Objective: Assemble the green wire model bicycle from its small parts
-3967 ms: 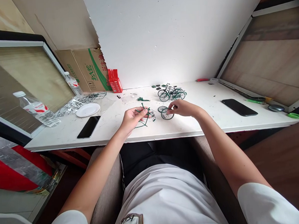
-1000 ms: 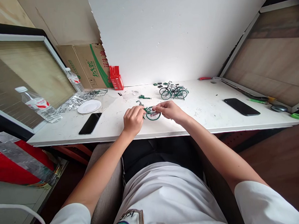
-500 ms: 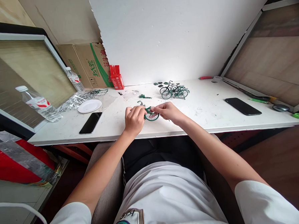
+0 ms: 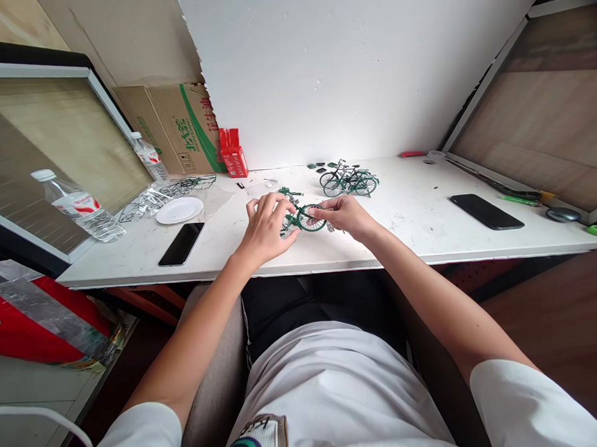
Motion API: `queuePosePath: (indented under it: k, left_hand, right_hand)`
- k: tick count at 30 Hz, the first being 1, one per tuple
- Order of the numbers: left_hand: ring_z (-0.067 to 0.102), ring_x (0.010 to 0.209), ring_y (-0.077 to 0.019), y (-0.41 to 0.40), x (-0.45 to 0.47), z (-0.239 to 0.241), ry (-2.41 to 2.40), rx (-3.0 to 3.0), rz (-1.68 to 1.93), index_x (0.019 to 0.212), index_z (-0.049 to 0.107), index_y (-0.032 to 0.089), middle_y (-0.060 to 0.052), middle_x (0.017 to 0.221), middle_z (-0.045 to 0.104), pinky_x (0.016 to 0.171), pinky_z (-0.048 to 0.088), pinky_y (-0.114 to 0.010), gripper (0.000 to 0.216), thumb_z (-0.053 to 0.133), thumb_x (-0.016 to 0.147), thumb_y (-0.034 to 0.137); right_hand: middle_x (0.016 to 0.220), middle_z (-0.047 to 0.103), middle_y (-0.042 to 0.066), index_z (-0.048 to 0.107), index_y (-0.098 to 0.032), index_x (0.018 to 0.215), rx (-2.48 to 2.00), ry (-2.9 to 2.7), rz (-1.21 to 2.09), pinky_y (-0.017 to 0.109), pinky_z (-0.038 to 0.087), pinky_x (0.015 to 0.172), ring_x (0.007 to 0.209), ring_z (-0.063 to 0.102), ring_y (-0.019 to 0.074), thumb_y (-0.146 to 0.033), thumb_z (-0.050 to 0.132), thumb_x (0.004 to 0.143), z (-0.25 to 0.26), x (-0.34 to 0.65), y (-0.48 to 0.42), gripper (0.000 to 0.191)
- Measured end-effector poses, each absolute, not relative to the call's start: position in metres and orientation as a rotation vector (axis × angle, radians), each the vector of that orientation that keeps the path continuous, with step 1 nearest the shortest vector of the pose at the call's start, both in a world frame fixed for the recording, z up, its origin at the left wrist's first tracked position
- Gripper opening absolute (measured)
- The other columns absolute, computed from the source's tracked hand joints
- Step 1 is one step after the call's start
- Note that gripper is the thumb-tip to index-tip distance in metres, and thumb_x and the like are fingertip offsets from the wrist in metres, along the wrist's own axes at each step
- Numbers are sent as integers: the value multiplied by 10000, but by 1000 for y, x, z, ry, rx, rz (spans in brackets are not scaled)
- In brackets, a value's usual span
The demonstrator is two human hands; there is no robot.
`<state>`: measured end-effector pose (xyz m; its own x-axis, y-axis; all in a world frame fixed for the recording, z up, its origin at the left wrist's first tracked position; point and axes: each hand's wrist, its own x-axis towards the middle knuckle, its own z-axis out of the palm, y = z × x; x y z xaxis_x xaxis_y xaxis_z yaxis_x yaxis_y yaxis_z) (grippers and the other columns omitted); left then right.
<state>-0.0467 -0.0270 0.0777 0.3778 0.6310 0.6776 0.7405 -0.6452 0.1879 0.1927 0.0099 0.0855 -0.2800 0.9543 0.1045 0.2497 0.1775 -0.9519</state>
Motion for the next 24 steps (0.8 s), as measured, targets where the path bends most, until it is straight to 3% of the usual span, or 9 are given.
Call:
queuePosePath:
  k: [4, 8, 11, 14, 17, 20, 22, 24]
  left_hand:
    - [595, 1219, -306, -15, -62, 82, -1354, -2466, -1553, 1142, 604, 226, -113, 1251, 625, 1069, 415, -462, 405, 815, 827, 370]
    - [644, 1135, -255, 4, -74, 78, -1805, -2330, -2154, 1171, 635, 211, -107, 1225, 666, 960, 491, -377, 486, 835, 812, 471]
    - [671, 1175, -284, 10, -79, 77, -2063, -2469, -2510, 1199, 693, 190, -130, 1248, 697, 944, 513, -379, 566, 825, 804, 574]
    - [688, 1199, -325, 8, -80, 77, -2006, -2742, -2778, 1175, 745, 166, -170, 1263, 721, 955, 532, -412, 636, 791, 804, 681]
    - [700, 1196, -346, -1, -75, 75, -1695, -3253, -2586, 1231, 768, 159, -197, 1266, 743, 1000, 525, -448, 677, 870, 763, 636]
    - [697, 1203, -352, -12, -62, 71, -1584, -3842, -1752, 1332, 745, 195, -198, 1325, 733, 1007, 526, -468, 746, 1009, 656, 366]
    - [682, 1225, -349, -17, -50, 67, -1587, -3711, -1861, 1337, 737, 210, -186, 1365, 714, 1011, 526, -469, 758, 1015, 644, 339]
    - [683, 1233, -324, -20, -37, 64, -1653, -3402, -2204, 1280, 752, 203, -172, 1363, 715, 1049, 499, -451, 599, 936, 763, 445]
  right_hand:
    - [764, 710, 64, 795, -160, 792, -1181, -1604, 1132, 299, 221, 437, 507, 296, 70, -691, 898, 699, 88, 198, 13, 549]
    - [716, 667, 41, 760, -157, 754, -1159, -1547, 1144, 298, 174, 433, 503, 244, 60, -671, 916, 686, 89, 198, 14, 542]
    - [611, 543, -8, 716, -163, 715, -1112, -1502, 1171, 296, 164, 445, 506, 221, 62, -654, 931, 683, 87, 197, 16, 537]
    - [531, 339, -76, 648, -186, 684, -1043, -1432, 1277, 291, 138, 455, 499, 171, 62, -646, 941, 680, 85, 196, 18, 545]
    - [535, 219, -111, 635, -199, 724, -963, -1380, 1408, 287, 114, 460, 499, 117, 63, -648, 933, 697, 83, 194, 17, 539]
    - [535, 203, -121, 643, -203, 774, -934, -1340, 1460, 285, 122, 462, 500, 108, 68, -643, 922, 718, 83, 190, 14, 523]
    - [532, 212, -121, 619, -207, 764, -937, -1325, 1456, 285, 125, 464, 500, 115, 69, -646, 921, 717, 83, 186, 10, 535]
    - [536, 229, -118, 585, -210, 741, -942, -1333, 1431, 286, 116, 467, 502, 122, 67, -657, 921, 707, 82, 181, 7, 560]
